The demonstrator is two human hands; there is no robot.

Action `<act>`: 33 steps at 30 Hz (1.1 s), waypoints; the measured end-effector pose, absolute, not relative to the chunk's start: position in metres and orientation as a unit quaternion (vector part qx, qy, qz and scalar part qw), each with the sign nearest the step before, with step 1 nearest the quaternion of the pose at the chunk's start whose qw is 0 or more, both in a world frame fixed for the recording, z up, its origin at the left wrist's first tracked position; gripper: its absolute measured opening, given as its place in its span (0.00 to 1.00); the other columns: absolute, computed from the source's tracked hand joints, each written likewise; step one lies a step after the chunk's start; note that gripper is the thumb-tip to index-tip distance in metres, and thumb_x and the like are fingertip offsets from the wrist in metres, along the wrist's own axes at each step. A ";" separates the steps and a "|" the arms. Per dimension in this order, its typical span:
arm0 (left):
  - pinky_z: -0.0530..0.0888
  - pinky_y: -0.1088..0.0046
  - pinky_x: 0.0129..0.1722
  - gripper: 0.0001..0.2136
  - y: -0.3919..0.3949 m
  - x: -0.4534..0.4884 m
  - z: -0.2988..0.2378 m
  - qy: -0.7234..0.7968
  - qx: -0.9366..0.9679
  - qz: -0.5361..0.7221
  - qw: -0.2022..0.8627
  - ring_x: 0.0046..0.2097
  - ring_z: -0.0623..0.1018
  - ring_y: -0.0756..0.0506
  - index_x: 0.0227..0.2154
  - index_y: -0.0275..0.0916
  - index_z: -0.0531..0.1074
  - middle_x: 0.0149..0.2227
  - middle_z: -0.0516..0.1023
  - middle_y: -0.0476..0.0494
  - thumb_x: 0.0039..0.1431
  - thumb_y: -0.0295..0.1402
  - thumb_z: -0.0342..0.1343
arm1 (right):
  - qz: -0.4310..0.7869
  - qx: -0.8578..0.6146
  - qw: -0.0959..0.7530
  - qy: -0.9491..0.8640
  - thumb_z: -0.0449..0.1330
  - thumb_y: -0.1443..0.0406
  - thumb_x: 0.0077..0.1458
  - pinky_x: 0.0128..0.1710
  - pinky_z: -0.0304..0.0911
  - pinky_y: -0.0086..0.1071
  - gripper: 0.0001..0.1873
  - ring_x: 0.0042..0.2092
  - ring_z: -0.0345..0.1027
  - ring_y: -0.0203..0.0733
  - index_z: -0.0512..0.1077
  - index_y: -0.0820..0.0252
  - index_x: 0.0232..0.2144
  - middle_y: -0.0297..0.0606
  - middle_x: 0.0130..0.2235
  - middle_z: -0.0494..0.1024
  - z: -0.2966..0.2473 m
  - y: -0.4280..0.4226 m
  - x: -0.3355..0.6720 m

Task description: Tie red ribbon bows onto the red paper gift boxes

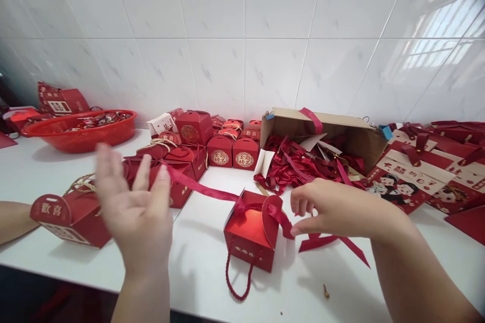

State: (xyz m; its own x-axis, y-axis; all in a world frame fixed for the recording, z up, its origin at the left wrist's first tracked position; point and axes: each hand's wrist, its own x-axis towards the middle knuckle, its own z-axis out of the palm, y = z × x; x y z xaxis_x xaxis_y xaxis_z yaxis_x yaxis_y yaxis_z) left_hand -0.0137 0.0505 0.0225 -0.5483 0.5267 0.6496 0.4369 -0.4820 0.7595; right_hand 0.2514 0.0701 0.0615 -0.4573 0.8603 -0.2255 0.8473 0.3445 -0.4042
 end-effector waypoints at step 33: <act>0.67 0.75 0.27 0.11 0.060 -0.039 0.004 0.649 0.678 0.259 0.227 0.28 0.73 0.47 0.35 0.43 0.74 0.28 0.73 0.51 0.49 0.32 0.50 | 0.343 -0.431 -0.092 -0.830 0.63 0.54 0.46 0.20 0.46 0.28 0.17 0.22 0.52 0.31 0.65 0.60 0.18 0.29 0.19 0.61 0.042 0.113 0.254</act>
State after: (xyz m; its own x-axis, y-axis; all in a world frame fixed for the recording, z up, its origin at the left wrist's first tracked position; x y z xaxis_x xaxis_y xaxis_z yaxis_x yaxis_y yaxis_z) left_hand -0.0395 0.0597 0.0043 0.0227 0.9982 0.0563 0.7636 -0.0537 0.6434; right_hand 0.2536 0.1131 0.0415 -0.6113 0.6521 -0.4484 0.7785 0.3935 -0.4890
